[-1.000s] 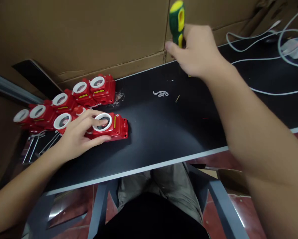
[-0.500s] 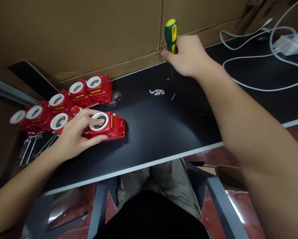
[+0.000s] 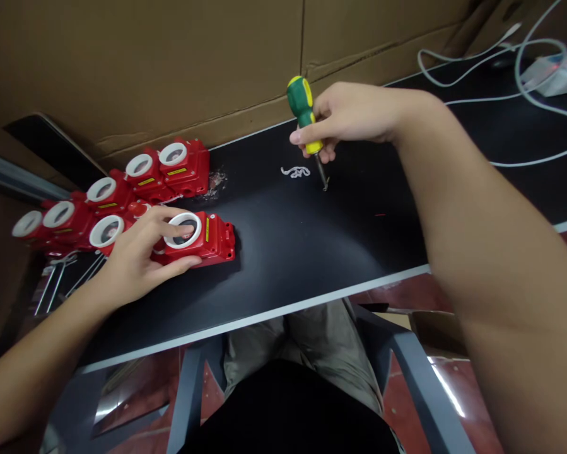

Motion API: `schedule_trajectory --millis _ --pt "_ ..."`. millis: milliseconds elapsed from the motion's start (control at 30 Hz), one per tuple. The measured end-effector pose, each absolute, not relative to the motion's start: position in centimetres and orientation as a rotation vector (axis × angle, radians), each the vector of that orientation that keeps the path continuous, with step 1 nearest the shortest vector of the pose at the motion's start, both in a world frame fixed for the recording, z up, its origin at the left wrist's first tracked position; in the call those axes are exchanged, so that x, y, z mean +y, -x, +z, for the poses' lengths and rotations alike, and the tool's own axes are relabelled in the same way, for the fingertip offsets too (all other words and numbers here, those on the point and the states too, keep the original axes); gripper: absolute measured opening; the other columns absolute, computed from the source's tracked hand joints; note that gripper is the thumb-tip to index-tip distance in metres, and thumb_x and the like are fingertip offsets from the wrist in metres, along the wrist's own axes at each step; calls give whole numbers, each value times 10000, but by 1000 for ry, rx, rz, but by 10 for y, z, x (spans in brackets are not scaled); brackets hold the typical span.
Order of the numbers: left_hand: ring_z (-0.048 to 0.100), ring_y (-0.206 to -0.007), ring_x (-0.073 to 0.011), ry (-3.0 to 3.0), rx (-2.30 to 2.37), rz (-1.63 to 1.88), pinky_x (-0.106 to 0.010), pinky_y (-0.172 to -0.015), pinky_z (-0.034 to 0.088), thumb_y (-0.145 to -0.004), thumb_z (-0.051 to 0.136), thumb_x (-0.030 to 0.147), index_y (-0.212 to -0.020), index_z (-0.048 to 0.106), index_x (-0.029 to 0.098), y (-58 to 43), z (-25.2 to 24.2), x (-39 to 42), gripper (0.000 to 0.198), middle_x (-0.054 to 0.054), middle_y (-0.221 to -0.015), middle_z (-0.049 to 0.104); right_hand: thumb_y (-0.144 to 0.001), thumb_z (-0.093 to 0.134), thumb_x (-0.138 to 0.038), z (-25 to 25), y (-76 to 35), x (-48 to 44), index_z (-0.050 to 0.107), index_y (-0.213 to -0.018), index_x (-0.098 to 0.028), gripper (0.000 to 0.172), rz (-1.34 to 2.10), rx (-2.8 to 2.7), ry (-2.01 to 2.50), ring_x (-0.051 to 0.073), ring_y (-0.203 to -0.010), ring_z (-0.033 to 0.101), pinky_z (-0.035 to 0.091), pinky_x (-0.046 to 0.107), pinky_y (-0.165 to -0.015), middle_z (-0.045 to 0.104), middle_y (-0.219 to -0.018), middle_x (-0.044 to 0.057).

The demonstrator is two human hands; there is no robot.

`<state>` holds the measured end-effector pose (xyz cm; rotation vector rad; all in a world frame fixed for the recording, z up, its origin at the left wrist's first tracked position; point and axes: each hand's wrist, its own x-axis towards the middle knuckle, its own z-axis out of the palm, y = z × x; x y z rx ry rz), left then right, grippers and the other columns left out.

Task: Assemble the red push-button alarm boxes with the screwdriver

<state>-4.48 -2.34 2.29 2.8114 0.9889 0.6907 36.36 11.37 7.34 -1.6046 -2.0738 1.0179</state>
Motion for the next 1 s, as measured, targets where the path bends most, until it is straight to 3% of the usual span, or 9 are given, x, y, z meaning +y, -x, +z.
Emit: schedule_trajectory --millis 167,267,500,633,1000 --pt "811 -1298 -325 -2812 994 680 -444 -1074 687 -1145 830 448 -1382 681 230 46 23 -23 354 -145 -1460 765 -1103 840 -245 73 -365 112 826 -868 -163 250 1045 -2050 1547 82 -649 663 544 268 -747 810 -831 32" --pt "812 -1308 -332 -2802 1000 670 -455 -1081 689 -1148 822 451 -1383 684 226 46 23 -23 353 -155 -1471 766 -1089 841 -239 71 -369 113 822 -870 -166 231 1109 -2022 1433 74 -641 650 547 252 -696 824 -896 40" --pt "794 -1350 -332 -2765 1014 686 -455 -1113 679 -1134 834 451 -1389 671 244 45 22 -24 367 -147 -1495 760 -1064 782 -194 54 -352 116 748 -822 -149 249 1404 -1700 916 85 -609 651 503 232 -542 786 -830 43" --pt "784 -1359 -328 -2729 1029 688 -461 -1120 671 -1120 846 445 -1390 661 251 44 21 -23 381 -145 -1489 761 -1051 776 -236 43 -331 112 766 -887 -135 193 1509 -1567 613 104 -619 668 580 229 -558 778 -847 64" --pt "761 -1360 -327 -2704 1024 666 -468 -1149 642 -1143 794 498 -1391 637 239 40 21 -22 391 -152 -1461 760 -964 927 -476 40 -301 86 787 -990 -120 383 1667 -1532 459 121 -695 742 660 236 -698 802 -994 73"
